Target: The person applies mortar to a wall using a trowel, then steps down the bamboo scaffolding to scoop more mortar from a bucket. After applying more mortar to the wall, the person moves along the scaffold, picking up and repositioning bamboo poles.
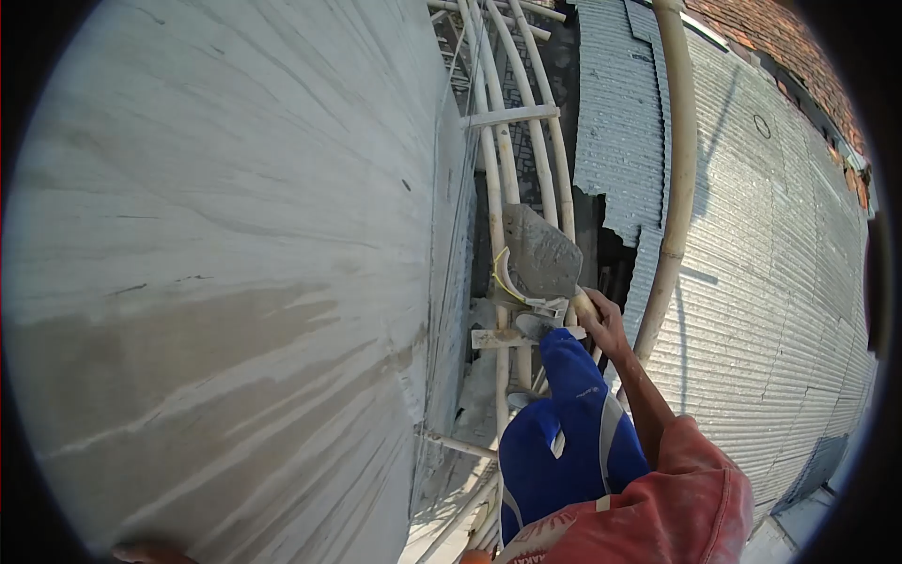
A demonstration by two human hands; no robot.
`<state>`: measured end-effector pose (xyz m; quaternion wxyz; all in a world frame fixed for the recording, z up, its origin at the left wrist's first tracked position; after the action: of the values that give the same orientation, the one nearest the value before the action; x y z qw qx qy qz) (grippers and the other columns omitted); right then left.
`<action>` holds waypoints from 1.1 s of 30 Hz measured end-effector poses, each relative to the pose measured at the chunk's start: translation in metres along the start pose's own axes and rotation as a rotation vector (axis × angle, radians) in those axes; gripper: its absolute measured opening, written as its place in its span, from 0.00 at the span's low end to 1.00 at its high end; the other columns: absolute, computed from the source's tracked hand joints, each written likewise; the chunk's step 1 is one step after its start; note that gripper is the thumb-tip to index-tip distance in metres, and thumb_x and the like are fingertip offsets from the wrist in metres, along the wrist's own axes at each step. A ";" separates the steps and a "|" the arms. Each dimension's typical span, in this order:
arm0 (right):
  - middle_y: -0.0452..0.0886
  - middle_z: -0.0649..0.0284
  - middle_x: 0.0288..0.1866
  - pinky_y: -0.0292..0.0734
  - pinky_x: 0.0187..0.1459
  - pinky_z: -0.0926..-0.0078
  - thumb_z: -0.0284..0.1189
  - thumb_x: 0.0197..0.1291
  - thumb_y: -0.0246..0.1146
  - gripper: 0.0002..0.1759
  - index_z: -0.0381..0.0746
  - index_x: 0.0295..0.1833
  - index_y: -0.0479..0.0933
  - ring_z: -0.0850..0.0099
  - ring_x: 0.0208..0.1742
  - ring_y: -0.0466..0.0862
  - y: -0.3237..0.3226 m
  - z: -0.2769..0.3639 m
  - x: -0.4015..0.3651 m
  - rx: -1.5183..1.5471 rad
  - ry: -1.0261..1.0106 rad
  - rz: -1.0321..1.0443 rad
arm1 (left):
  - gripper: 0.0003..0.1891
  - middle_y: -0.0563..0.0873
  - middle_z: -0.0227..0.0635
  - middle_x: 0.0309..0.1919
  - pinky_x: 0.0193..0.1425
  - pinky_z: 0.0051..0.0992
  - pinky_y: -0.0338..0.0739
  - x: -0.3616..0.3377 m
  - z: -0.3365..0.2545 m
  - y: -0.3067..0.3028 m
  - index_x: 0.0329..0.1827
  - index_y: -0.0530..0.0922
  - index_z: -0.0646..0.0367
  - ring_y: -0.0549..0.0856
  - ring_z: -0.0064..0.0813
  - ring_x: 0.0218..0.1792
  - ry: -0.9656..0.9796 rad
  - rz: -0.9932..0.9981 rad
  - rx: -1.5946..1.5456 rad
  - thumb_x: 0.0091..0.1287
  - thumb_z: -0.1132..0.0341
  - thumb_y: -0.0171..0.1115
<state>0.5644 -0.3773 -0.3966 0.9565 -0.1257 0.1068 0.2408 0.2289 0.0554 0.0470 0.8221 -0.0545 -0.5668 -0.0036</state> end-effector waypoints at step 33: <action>0.73 0.53 0.45 0.75 0.43 0.57 0.36 0.60 0.54 0.19 0.48 0.57 0.66 0.54 0.47 0.78 0.189 1.040 -0.223 -0.060 -1.821 -0.875 | 0.19 0.63 0.51 0.65 0.69 0.54 0.47 -0.017 0.086 -0.037 0.55 0.72 0.59 0.61 0.48 0.67 -0.304 0.009 -0.023 0.65 0.62 0.42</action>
<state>0.4295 -0.0097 0.6105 0.6747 0.0536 -0.7255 -0.1244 0.1404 0.0261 0.0641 0.7260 -0.0665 -0.6844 0.0017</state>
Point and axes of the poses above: each hand's wrist, its own x-axis towards the middle knuckle, its own y-axis out of the palm, z = x × y, the point moved 3 cm from there along x, towards the middle knuckle
